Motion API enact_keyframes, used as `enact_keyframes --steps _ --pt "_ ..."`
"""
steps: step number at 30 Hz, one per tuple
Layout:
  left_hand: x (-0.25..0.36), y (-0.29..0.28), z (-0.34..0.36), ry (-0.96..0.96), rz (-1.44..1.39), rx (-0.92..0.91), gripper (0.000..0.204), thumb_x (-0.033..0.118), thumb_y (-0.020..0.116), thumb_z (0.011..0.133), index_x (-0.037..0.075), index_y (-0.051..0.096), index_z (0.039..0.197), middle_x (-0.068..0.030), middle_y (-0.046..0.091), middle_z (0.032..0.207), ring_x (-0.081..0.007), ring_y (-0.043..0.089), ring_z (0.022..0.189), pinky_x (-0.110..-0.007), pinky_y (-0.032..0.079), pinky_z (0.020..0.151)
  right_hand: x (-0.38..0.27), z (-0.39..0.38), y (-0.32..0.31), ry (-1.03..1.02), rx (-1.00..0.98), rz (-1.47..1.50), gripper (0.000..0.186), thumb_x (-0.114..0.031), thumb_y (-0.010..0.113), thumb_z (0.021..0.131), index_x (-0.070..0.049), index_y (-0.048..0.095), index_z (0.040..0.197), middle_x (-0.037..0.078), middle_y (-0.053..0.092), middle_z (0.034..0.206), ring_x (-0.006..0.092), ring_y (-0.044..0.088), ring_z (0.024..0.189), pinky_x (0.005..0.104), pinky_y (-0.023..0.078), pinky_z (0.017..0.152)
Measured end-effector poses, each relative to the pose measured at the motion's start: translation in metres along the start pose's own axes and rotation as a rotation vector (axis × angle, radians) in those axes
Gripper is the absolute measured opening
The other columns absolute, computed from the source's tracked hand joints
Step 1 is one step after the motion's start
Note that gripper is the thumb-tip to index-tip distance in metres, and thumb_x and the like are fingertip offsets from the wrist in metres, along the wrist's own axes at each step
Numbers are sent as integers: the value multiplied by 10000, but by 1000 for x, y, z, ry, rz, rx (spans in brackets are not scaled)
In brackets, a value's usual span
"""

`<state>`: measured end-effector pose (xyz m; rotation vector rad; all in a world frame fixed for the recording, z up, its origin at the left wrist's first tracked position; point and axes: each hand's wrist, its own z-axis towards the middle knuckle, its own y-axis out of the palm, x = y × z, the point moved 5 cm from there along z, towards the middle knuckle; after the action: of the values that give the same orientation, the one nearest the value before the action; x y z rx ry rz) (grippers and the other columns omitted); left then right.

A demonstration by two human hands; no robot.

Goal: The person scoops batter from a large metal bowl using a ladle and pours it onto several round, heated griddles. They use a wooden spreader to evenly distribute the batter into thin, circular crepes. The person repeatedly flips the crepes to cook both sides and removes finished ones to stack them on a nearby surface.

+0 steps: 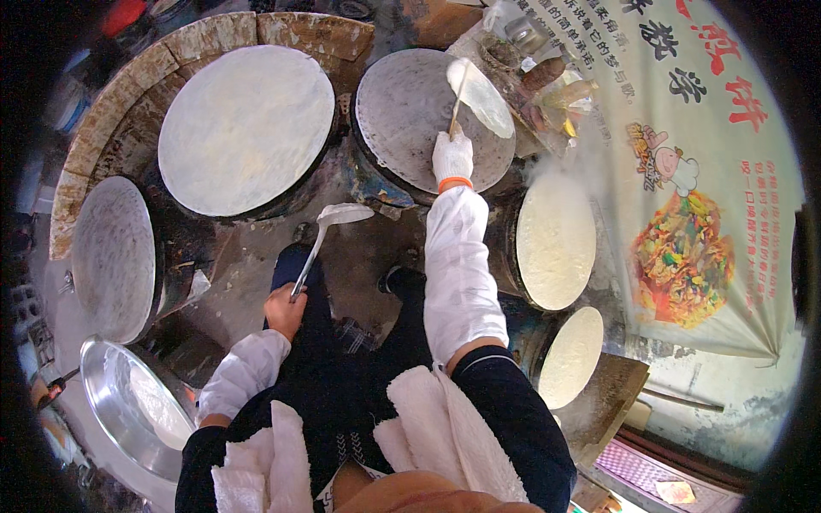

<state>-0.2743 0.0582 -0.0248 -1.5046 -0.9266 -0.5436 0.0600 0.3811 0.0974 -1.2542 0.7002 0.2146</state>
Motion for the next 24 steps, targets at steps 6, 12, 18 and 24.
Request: enact_keyframes --steps 6,12,18,24 --pt "3 -4 0 -84 7 -19 196 196 637 816 73 746 924 -155 718 912 -359 684 870 -441 531 788 62 -10 -57 -11 4 -149 472 -310 584 918 -42 602 1306 233 677 1155 406 634 1095 450 492 965" --pt "3 0 -1 -50 91 2 211 228 626 828 78 745 916 -158 717 903 -354 685 864 -444 532 777 50 27 -47 -158 -229 -73 458 -359 570 926 -34 639 1242 280 646 1170 427 613 1099 473 484 956" --pt "0 3 -1 -36 91 12 231 230 613 850 74 754 944 -162 718 881 -340 688 828 -430 531 772 2 -6 -24 -190 -368 -113 452 -318 552 943 -156 569 1364 250 662 1146 429 614 1095 482 490 954" --pt "0 4 -5 -13 122 74 205 221 621 821 68 743 883 -156 713 854 -355 683 810 -441 533 758 44 24 -63 -212 -181 -167 425 -392 585 923 -74 678 1189 268 675 1075 429 643 1028 490 497 924"
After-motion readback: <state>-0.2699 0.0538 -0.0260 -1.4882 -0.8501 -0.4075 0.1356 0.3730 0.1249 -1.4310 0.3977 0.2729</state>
